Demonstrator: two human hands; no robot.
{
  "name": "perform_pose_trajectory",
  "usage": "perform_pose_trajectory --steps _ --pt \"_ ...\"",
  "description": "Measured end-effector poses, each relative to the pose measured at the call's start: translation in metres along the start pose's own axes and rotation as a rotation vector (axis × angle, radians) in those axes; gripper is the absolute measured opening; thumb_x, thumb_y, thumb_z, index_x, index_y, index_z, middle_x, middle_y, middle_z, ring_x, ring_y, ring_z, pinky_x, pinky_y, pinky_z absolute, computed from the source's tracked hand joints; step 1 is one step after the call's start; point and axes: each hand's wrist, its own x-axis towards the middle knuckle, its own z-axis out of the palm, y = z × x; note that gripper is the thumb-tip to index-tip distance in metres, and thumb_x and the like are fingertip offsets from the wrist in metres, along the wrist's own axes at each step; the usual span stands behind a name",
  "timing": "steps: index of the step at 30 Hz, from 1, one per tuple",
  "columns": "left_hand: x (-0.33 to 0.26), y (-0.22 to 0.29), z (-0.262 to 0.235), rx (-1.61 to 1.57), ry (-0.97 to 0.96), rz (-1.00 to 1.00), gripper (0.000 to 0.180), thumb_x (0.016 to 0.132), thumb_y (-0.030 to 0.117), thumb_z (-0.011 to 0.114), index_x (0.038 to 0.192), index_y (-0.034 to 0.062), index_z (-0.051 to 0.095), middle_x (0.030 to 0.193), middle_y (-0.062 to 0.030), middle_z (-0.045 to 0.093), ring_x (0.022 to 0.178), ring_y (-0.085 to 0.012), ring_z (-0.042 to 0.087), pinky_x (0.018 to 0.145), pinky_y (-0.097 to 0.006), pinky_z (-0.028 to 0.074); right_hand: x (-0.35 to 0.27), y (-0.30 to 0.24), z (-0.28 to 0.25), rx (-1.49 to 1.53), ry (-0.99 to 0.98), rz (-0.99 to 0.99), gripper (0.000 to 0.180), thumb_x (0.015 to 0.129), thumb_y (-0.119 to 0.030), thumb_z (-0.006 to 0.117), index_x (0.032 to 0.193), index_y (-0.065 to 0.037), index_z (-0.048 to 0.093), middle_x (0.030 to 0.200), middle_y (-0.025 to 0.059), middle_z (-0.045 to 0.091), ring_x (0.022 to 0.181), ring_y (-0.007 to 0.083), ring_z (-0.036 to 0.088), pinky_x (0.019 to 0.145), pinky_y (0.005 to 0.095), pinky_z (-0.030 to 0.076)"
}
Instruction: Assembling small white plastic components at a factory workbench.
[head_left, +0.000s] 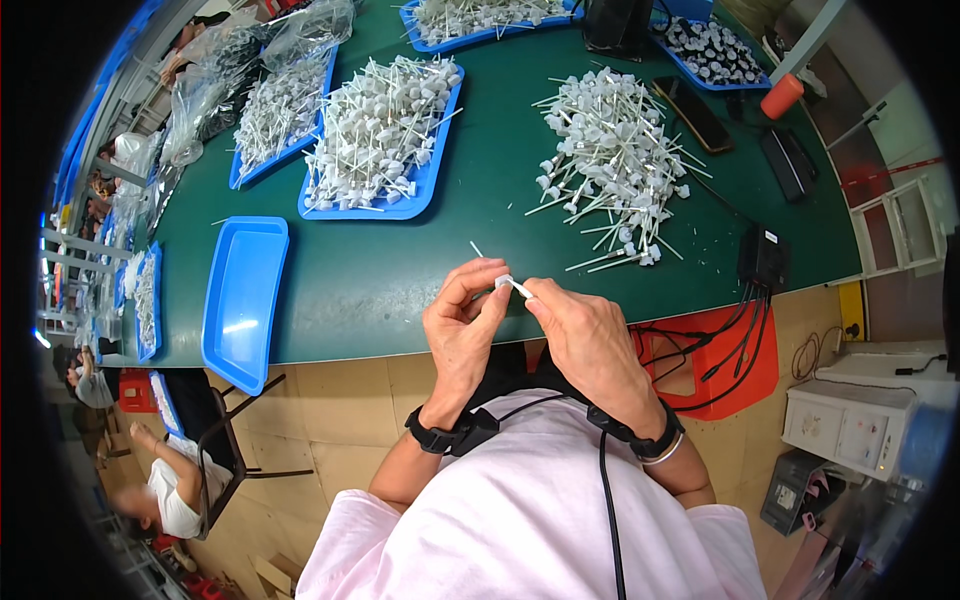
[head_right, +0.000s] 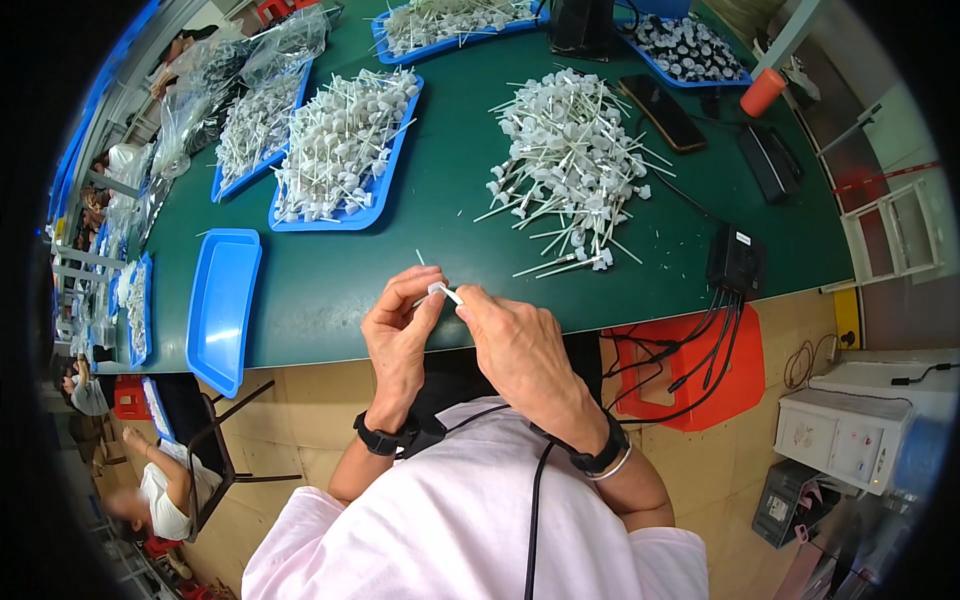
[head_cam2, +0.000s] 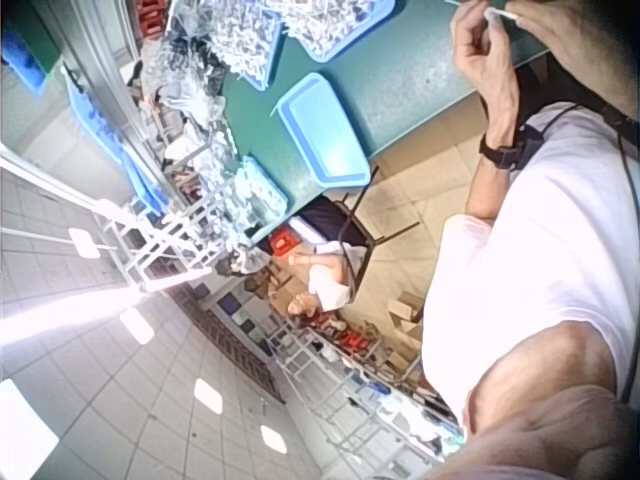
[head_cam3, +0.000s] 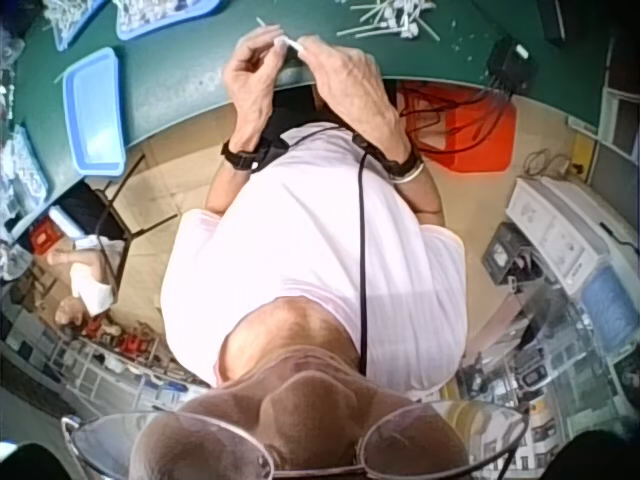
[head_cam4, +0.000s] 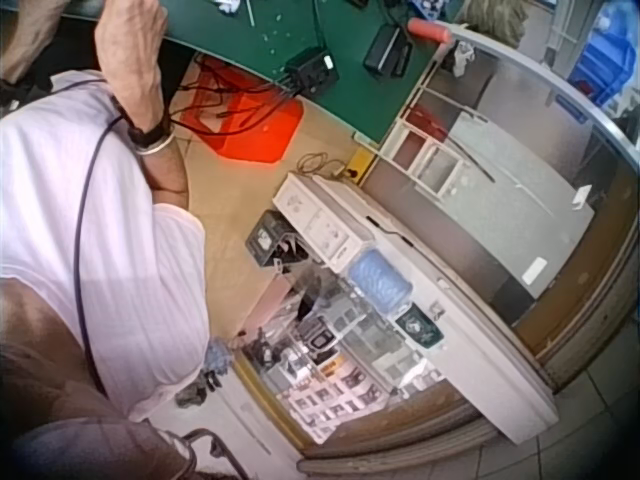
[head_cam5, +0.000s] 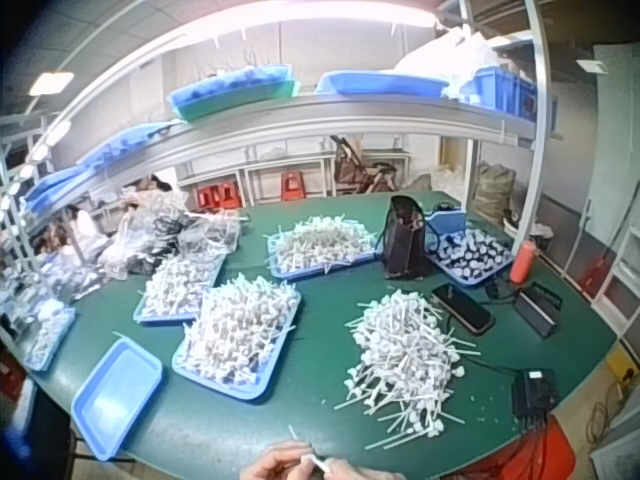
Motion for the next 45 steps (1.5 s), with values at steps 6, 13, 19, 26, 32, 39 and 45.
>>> perform_pose_trajectory --steps 6,13,19,26,32,39,45 --pt "0.0 -0.003 -0.002 -0.052 -0.01 -0.039 0.019 0.088 -0.006 0.068 0.106 -0.0004 0.071 0.12 -0.0093 0.062 0.102 -0.0116 0.063 0.084 -0.022 0.054 0.002 0.003 -0.002 0.16 -0.092 0.116 0.018 0.101 -0.017 0.054 0.096 -0.001 0.058 0.065 0.0199 0.06 0.061 0.0388 0.062 0.053 0.0462 0.045" --pt "-0.001 -0.003 -0.002 -0.048 -0.012 -0.046 0.018 0.089 -0.005 0.067 0.106 -0.0007 0.071 0.121 -0.0105 0.062 0.104 -0.0148 0.064 0.088 -0.025 0.053 0.005 0.015 -0.003 0.459 -0.291 0.298 0.032 0.106 -0.025 0.046 0.099 0.001 0.063 0.053 0.0084 0.052 0.044 0.0186 0.053 0.048 0.035 0.042" --pt "0.003 0.014 -0.008 0.278 -0.086 0.059 0.02 0.089 -0.001 0.07 0.109 0.0022 0.073 0.118 -0.0087 0.062 0.097 -0.012 0.063 0.082 -0.024 0.05 0.007 0.016 -0.012 0.567 -0.37 0.36 0.034 0.107 -0.026 0.044 0.103 0.001 0.064 0.052 0.0034 0.049 0.044 0.0115 0.051 0.044 0.0306 0.04" --pt "0.006 0.02 -0.012 0.347 -0.122 -0.055 0.02 0.09 0.002 0.071 0.11 0.0019 0.073 0.093 -0.0004 0.068 0.081 -0.0057 0.059 0.069 -0.02 0.046 0.01 0.019 -0.012 0.506 -0.363 0.28 0.035 0.107 -0.027 0.042 0.104 0.001 0.062 0.051 0.0025 0.044 0.043 0.0121 0.05 0.045 0.0313 0.041" --pt "0.006 0.017 -0.01 0.288 -0.105 -0.056 0.018 0.09 0.002 0.07 0.109 0.001 0.073 0.092 -0.0018 0.071 0.08 -0.0065 0.062 0.071 -0.02 0.048 0.01 0.013 -0.012 0.562 -0.378 0.344 0.035 0.108 -0.027 0.041 0.102 0.0 0.061 0.05 0.0016 0.046 0.04 0.0101 0.048 0.042 0.0285 0.038" --pt "0.001 0.008 -0.011 0.28 -0.115 -0.019 0.019 0.092 0.005 0.069 0.11 0.0008 0.073 0.093 -0.007 0.074 0.083 -0.012 0.069 0.075 -0.025 0.054 0.016 0.014 -0.017 0.526 -0.463 0.361 0.034 0.107 -0.025 0.041 0.1 0.001 0.061 0.053 0.0075 0.053 0.044 0.0196 0.056 0.046 0.0356 0.044" --pt "0.002 0.008 -0.01 0.057 -0.092 -0.197 0.022 0.094 0.008 0.069 0.114 0.0002 0.071 0.097 -0.0089 0.074 0.086 -0.0134 0.071 0.072 -0.024 0.054 0.01 -0.002 -0.024 0.138 -0.27 0.133 0.022 0.102 -0.019 0.049 0.1 0.001 0.056 0.066 0.0212 0.059 0.064 0.041 0.061 0.055 0.0469 0.043"
